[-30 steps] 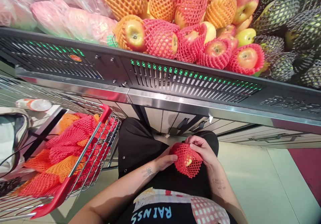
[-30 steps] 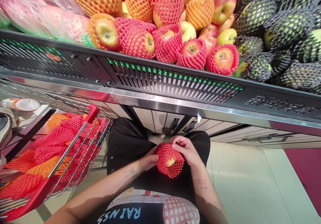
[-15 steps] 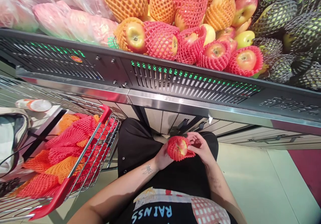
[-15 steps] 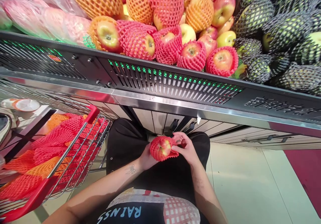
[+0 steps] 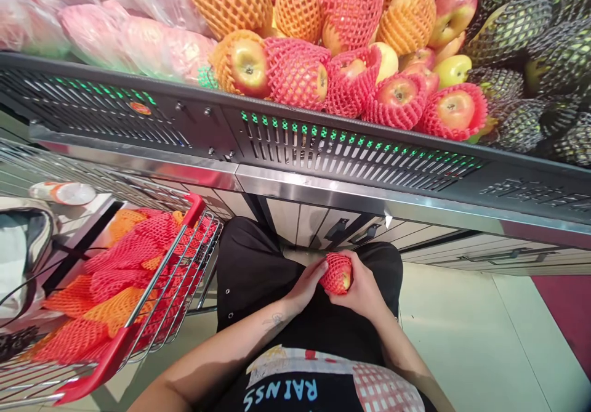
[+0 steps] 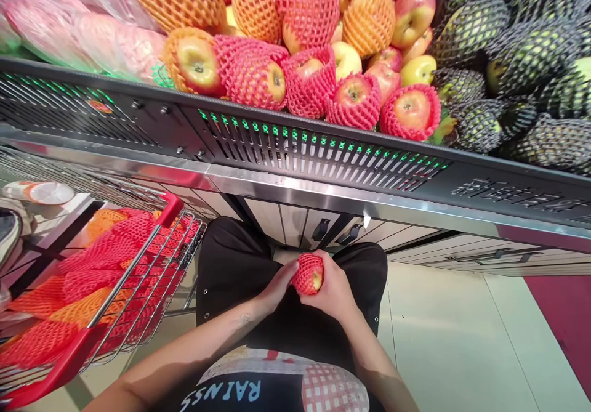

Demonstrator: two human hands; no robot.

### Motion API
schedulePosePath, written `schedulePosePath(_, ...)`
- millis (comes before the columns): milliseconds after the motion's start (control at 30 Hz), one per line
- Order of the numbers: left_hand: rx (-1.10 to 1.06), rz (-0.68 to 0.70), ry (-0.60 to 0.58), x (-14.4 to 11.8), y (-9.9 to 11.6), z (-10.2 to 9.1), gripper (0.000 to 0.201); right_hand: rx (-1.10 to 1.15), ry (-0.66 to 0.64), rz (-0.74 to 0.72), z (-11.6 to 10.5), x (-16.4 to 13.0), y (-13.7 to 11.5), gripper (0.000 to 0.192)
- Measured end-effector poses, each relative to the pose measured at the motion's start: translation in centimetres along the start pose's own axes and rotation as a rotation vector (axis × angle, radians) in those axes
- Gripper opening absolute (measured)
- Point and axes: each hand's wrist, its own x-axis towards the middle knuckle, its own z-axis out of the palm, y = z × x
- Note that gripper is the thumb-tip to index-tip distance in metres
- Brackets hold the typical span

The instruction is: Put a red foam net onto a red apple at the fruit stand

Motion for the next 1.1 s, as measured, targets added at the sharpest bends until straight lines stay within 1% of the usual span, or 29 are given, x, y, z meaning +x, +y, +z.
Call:
schedulePosePath(100, 0.147, 0.172, 0.064, -0.2, 0.5, -0.1, 0.040, -0.075, 0.049, 0.040, 0.4, -0.3, 0.5, 0.069)
schedulePosePath(167, 0.281, 0.262, 0.039, -0.2, 0.6, -0.3, 0.028, -0.038, 0.086, 0.029, 0.7, -0.4, 0.9, 0.068)
schedulePosePath(233, 0.390, 0.315, -0.014, 0.0, 0.4, -0.5, 0.027, 0.043, 0.119, 0.006, 0.9, -0.5, 1.4, 0.071)
schedulePosePath(300, 0.399, 0.325, -0.038, 0.4, 0.1, -0.7, 0.031, 0.124, 0.147, -0.008, 1.0, -0.5, 2.0, 0.078)
schedulePosePath(367, 0.362, 0.328, -0.029, 0.9, -0.1, -0.8, 0.034, 0.223, 0.144, -0.001, 1.0, -0.4, 2.8, 0.085)
schedulePosePath(467, 0.337, 0.314, -0.001, 1.3, -0.2, -1.0, 0.037, 0.423, 0.060, 0.032, 1.5, -0.4, 4.3, 0.098)
schedulePosePath(533, 0.359, 0.299, 0.017, 1.3, -0.1, -1.0, 0.038, 0.549, 0.030, 0.048, 2.4, -0.5, 5.1, 0.107)
schedulePosePath(567, 0.373, 0.295, 0.025, 1.3, -0.1, -1.0, 0.039, 0.616, 0.041, 0.048, 3.0, -0.6, 5.5, 0.107)
schedulePosePath(600, 0.386, 0.290, 0.031, 1.3, -0.1, -1.0, 0.040, 0.686, 0.057, 0.046, 3.7, -0.6, 5.8, 0.102)
schedulePosePath(667, 0.409, 0.277, 0.052, 1.4, 0.0, -0.8, 0.041, 0.803, 0.089, 0.045, 4.9, -0.7, 6.3, 0.086)
schedulePosePath(733, 0.428, 0.251, 0.052, 1.6, 0.2, -0.7, 0.041, 0.837, 0.109, 0.055, 5.4, -0.5, 6.4, 0.074)
schedulePosePath(767, 0.427, 0.231, 0.049, 1.7, 0.4, -0.6, 0.041, 0.822, 0.122, 0.055, 5.2, -0.3, 6.3, 0.071)
schedulePosePath(833, 0.416, 0.219, 0.043, 1.8, 1.4, -0.8, 0.041, 0.759, 0.160, 0.023, 3.5, 0.3, 5.6, 0.069)
schedulePosePath(900, 0.426, 0.299, 0.089, 1.3, 3.4, -1.5, 0.041, 0.663, 0.233, -0.074, 0.1, 1.0, 4.0, 0.069)
schedulePosePath(933, 0.452, 0.378, 0.144, 0.9, 4.9, -2.1, 0.039, 0.600, 0.296, -0.141, -2.1, 1.4, 2.8, 0.068)
schedulePosePath(1000, 0.566, 0.567, 0.299, -0.7, 8.3, -4.1, 0.033, 0.417, 0.511, -0.314, -7.4, 2.4, -0.2, 0.064)
schedulePosePath(1033, 0.644, 0.661, 0.405, -1.8, 10.3, -5.4, 0.030, 0.332, 0.634, -0.393, -10.2, 3.1, -1.9, 0.064)
schedulePosePath(1100, 0.804, 0.879, 0.643, -4.1, 14.1, -8.5, 0.026, 0.241, 0.890, -0.554, -15.8, 4.8, -5.2, 0.067)
